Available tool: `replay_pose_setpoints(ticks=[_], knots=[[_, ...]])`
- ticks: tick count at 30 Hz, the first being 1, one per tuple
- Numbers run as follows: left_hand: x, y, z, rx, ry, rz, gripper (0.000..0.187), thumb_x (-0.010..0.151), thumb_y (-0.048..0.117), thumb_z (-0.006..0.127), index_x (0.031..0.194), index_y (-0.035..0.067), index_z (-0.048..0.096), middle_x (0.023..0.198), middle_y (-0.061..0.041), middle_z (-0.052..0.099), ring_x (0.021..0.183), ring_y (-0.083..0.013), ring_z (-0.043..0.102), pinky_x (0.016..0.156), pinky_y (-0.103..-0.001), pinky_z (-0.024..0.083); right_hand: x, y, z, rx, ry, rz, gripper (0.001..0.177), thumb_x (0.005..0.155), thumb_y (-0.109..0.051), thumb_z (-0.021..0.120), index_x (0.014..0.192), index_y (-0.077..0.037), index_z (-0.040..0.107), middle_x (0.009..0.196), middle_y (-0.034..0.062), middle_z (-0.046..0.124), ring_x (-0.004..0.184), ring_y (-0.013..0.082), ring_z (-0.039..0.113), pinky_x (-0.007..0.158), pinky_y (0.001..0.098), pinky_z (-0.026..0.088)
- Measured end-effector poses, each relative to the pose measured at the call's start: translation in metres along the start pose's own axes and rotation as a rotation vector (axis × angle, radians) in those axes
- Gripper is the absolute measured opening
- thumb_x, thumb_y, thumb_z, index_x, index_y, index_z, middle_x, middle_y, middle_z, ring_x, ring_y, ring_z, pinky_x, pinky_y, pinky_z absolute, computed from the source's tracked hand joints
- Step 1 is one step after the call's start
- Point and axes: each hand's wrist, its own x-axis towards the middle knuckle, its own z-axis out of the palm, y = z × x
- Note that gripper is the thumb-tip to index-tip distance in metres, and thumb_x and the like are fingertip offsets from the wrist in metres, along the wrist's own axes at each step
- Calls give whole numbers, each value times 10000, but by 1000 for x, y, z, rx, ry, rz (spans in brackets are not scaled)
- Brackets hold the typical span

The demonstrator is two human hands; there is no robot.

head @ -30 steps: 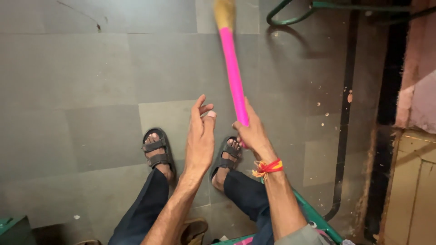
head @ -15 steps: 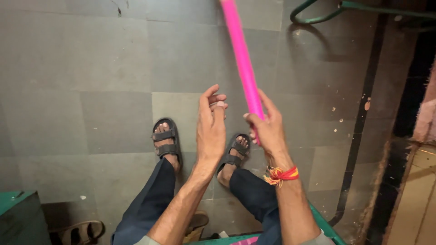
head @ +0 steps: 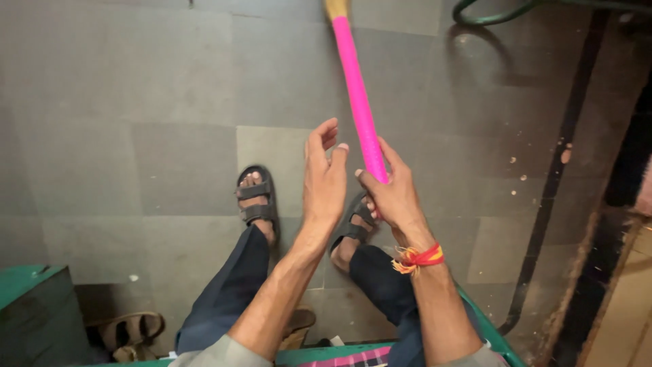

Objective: Holding and carrying a broom while walking through a dormitory room.

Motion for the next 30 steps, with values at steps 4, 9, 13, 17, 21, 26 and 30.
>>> replay_pose_setpoints(ticks=[4,9,13,17,21,26,30], knots=[[1,7,-3,-30,32,-19,432,1007,136,527,1424,33,482,1447,-184,516,1385,-298,510,1128,-405,430,-2,0,-5,149,-167,-24,728,851,-43,673,1545,-156,480,653,-8,556,415,56,467,344,229,378],[4,10,-2,-44,53,-35,456,1001,156,525,1437,38,465,1449,-188,508,1383,-300,511,1131,-403,430,-4,-10,-7,299,-184,-66,698,872,-50,688,1540,-114,495,729,5,615,463,41,488,377,196,377],[4,13,-3,-50,60,-41,458,995,157,522,1435,44,462,1453,-179,507,1374,-288,518,1123,-398,437,6,3,-12,306,-114,-114,693,890,-66,659,1548,-123,449,723,-5,601,453,49,504,365,194,377],[4,13,-2,-56,53,-56,456,988,154,522,1428,48,466,1447,-170,510,1356,-278,526,1098,-399,447,9,14,-9,164,-4,-80,705,900,-60,612,1572,-165,425,701,-9,552,447,51,481,368,205,391],[5,-1,2,-74,58,-48,433,1004,139,511,1423,38,474,1424,-183,515,1351,-292,531,1117,-406,439,3,19,17,-14,59,-56,701,882,-34,604,1540,-183,413,702,-1,558,438,84,513,351,243,422],[0,15,-5,-88,96,-9,415,994,112,493,1400,23,491,1388,-198,548,1324,-310,559,1111,-416,458,0,29,37,47,-88,-109,534,970,-86,591,1497,-139,524,819,-15,642,499,39,505,384,212,399],[-5,28,-5,-82,147,131,425,966,61,483,1386,6,509,1404,-200,555,1342,-318,563,1141,-419,464,-1,26,31,161,-141,-119,539,974,-60,577,1508,-101,518,804,0,651,476,35,489,366,208,377]])
